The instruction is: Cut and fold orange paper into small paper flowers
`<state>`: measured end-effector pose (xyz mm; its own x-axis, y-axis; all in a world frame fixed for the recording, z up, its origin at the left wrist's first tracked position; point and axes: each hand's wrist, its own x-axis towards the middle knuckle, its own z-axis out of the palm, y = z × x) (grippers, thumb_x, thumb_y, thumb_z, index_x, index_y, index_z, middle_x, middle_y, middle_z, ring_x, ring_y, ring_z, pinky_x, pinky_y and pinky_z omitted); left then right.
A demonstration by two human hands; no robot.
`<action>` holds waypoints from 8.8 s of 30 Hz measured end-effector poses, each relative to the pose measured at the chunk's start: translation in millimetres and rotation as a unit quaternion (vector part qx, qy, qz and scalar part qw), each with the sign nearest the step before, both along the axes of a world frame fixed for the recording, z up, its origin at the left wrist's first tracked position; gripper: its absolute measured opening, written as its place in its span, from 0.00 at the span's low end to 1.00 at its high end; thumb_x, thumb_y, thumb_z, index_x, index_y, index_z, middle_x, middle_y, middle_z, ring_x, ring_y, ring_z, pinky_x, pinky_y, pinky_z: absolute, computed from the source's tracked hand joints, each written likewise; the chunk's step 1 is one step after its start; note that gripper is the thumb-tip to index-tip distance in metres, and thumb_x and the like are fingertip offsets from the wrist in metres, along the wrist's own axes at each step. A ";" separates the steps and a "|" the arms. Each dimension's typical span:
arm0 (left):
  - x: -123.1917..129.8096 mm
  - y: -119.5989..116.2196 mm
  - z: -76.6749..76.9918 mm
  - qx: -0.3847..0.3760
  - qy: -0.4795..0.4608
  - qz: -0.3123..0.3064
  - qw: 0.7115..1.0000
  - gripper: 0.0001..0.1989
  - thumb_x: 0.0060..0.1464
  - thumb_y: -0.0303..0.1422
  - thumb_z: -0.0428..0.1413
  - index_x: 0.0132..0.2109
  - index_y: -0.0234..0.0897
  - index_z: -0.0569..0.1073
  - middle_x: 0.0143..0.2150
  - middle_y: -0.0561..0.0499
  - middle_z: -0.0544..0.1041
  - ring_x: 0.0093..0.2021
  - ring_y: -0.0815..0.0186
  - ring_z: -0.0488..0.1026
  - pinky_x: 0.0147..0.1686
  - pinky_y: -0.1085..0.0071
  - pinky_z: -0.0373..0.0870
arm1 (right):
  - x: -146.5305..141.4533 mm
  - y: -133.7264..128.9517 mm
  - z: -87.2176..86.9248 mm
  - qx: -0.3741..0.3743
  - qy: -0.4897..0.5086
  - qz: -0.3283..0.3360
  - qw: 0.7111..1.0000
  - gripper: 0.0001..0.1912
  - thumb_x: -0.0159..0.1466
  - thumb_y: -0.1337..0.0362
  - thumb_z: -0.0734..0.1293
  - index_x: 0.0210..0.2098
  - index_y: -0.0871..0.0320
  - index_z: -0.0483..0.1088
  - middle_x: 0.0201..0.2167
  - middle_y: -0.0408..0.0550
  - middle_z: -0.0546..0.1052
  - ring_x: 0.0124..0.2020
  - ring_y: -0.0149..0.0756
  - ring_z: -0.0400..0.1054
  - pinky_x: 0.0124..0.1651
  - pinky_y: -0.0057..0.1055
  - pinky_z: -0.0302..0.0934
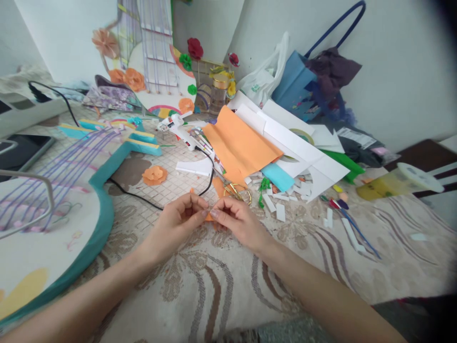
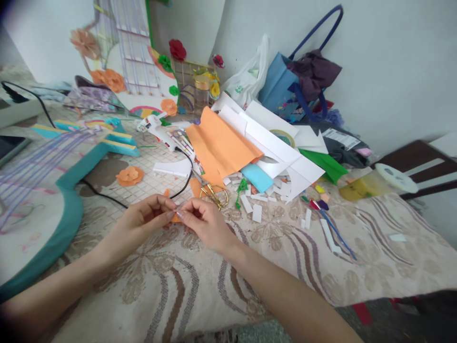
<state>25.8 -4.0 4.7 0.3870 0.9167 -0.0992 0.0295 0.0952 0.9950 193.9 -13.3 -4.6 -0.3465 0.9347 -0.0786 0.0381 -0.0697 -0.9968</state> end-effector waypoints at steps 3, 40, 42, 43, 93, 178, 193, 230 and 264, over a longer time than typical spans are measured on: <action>-1.7 0.9 1.0 -0.014 0.033 -0.017 0.999 0.09 0.53 0.36 0.54 0.34 0.34 0.68 0.28 0.54 0.70 0.27 0.71 0.66 0.28 0.74 0.63 | -0.1 -0.7 1.2 0.012 0.000 -0.009 1.000 0.09 0.62 0.62 0.63 0.27 0.59 0.64 0.21 0.39 0.64 0.23 0.26 0.58 0.26 0.25 0.53; -3.2 2.4 3.6 -0.067 0.074 -0.006 0.995 0.07 0.48 0.33 0.55 0.30 0.33 0.72 0.26 0.52 0.72 0.26 0.68 0.67 0.28 0.72 0.65 | 1.0 -5.0 2.5 0.145 -0.097 -0.046 0.984 0.11 0.62 0.71 0.60 0.44 0.55 0.62 0.35 0.45 0.70 0.37 0.31 0.66 0.39 0.29 0.62; -3.5 2.9 3.0 -0.065 0.078 -0.009 0.995 0.07 0.48 0.34 0.55 0.30 0.33 0.72 0.26 0.52 0.72 0.26 0.68 0.67 0.28 0.72 0.65 | 0.8 -4.8 2.0 0.148 -0.086 -0.055 0.984 0.09 0.62 0.71 0.60 0.41 0.55 0.61 0.33 0.43 0.69 0.34 0.30 0.66 0.38 0.28 0.61; -3.7 3.1 2.6 -0.065 0.079 -0.013 0.995 0.07 0.49 0.34 0.55 0.30 0.33 0.72 0.27 0.52 0.73 0.26 0.68 0.67 0.29 0.72 0.65 | 0.5 -4.6 2.0 0.152 -0.082 -0.060 0.983 0.07 0.61 0.71 0.60 0.39 0.55 0.60 0.32 0.42 0.68 0.33 0.29 0.65 0.36 0.27 0.60; -2.6 2.7 -6.0 -0.062 0.056 -0.021 0.996 0.09 0.50 0.36 0.55 0.31 0.33 0.69 0.25 0.53 0.71 0.26 0.69 0.67 0.28 0.72 0.63 | -3.7 -0.8 -0.4 0.076 -0.003 -0.056 0.996 0.02 0.60 0.65 0.65 0.32 0.57 0.66 0.31 0.44 0.71 0.32 0.31 0.66 0.35 0.27 0.63; -0.5 1.6 -1.6 0.005 0.073 0.027 0.997 0.11 0.55 0.40 0.50 0.32 0.36 0.66 0.26 0.55 0.68 0.25 0.69 0.65 0.25 0.74 0.63 | -15.3 -5.4 -8.1 -0.034 0.103 -0.112 0.988 0.11 0.57 0.62 0.67 0.38 0.56 0.63 0.25 0.39 0.67 0.24 0.27 0.63 0.26 0.25 0.60; -1.9 -7.2 -1.3 0.361 0.248 0.103 0.893 0.05 0.52 0.28 0.55 0.32 0.37 0.76 0.29 0.49 0.71 0.33 0.64 0.68 0.34 0.68 0.65 | -22.5 -3.1 -6.9 -0.067 0.163 -0.168 0.970 0.13 0.54 0.61 0.71 0.36 0.56 0.64 0.22 0.38 0.69 0.22 0.27 0.63 0.23 0.24 0.57; -17.6 17.4 -2.5 0.000 0.028 0.091 0.995 0.10 0.54 0.37 0.53 0.36 0.35 0.73 0.31 0.52 0.71 0.30 0.68 0.64 0.30 0.74 0.58 | -28.0 21.2 -1.1 -0.056 0.189 -0.210 0.957 0.10 0.53 0.66 0.71 0.34 0.57 0.66 0.22 0.36 0.69 0.19 0.23 0.61 0.22 0.22 0.56; -9.6 10.9 8.2 -0.073 0.015 0.075 0.994 0.10 0.49 0.39 0.57 0.30 0.35 0.69 0.23 0.56 0.70 0.22 0.71 0.65 0.23 0.75 0.59 | -32.8 8.7 3.6 -0.056 0.113 -0.113 0.986 0.08 0.57 0.66 0.67 0.35 0.57 0.65 0.24 0.39 0.70 0.23 0.27 0.63 0.26 0.24 0.59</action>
